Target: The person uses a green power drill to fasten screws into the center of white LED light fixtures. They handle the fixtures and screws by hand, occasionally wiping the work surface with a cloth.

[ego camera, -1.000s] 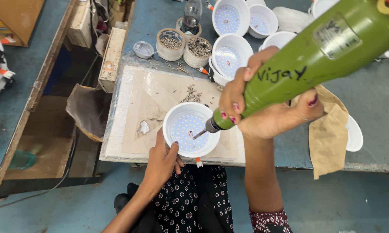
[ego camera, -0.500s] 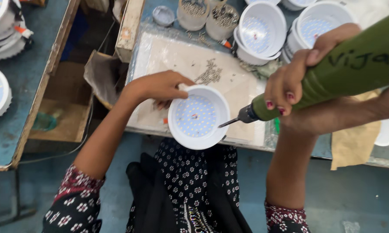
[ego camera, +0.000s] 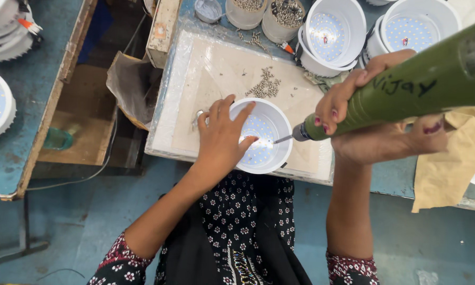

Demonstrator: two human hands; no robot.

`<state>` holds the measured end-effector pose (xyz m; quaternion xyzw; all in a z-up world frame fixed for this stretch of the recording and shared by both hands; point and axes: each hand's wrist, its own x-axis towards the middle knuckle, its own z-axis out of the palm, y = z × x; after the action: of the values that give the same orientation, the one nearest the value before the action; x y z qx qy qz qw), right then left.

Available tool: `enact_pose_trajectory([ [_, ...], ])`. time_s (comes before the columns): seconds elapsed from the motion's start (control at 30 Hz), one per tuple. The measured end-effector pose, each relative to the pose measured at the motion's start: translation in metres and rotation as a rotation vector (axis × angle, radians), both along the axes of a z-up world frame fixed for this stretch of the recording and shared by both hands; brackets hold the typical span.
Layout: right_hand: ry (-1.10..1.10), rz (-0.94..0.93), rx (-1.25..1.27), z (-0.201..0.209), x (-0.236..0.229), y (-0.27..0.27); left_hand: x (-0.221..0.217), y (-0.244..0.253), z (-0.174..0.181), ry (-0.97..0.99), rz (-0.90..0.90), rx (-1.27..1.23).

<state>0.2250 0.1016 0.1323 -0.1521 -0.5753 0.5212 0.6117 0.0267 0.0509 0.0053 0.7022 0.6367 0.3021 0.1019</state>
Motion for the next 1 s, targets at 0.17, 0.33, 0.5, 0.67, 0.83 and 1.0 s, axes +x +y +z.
enact_pose_trajectory([
  [0.17, -0.016, -0.001, -0.026, -0.004, -0.005, 0.008, 0.001, -0.001, -0.005, 0.02, 0.004, -0.015],
  [0.33, -0.059, -0.025, -0.013, -0.006, -0.011, 0.01, 0.001, -0.002, -0.005, -0.006, -0.007, -0.011],
  [0.5, -0.079, 0.002, -0.027, -0.009, -0.011, 0.009, 0.002, 0.001, -0.002, -0.021, -0.015, -0.062],
  [0.67, -0.075, 0.048, -0.052, -0.01, -0.01, 0.013, 0.004, 0.004, 0.0, -0.027, -0.007, -0.11],
  [0.83, -0.023, 0.059, -0.063, -0.017, -0.006, 0.014, 0.004, 0.003, -0.007, -0.02, -0.001, -0.105],
  [1.0, 0.066, 0.111, 0.018, -0.025, -0.004, 0.021, 0.002, 0.003, -0.008, -0.027, -0.011, -0.093],
])
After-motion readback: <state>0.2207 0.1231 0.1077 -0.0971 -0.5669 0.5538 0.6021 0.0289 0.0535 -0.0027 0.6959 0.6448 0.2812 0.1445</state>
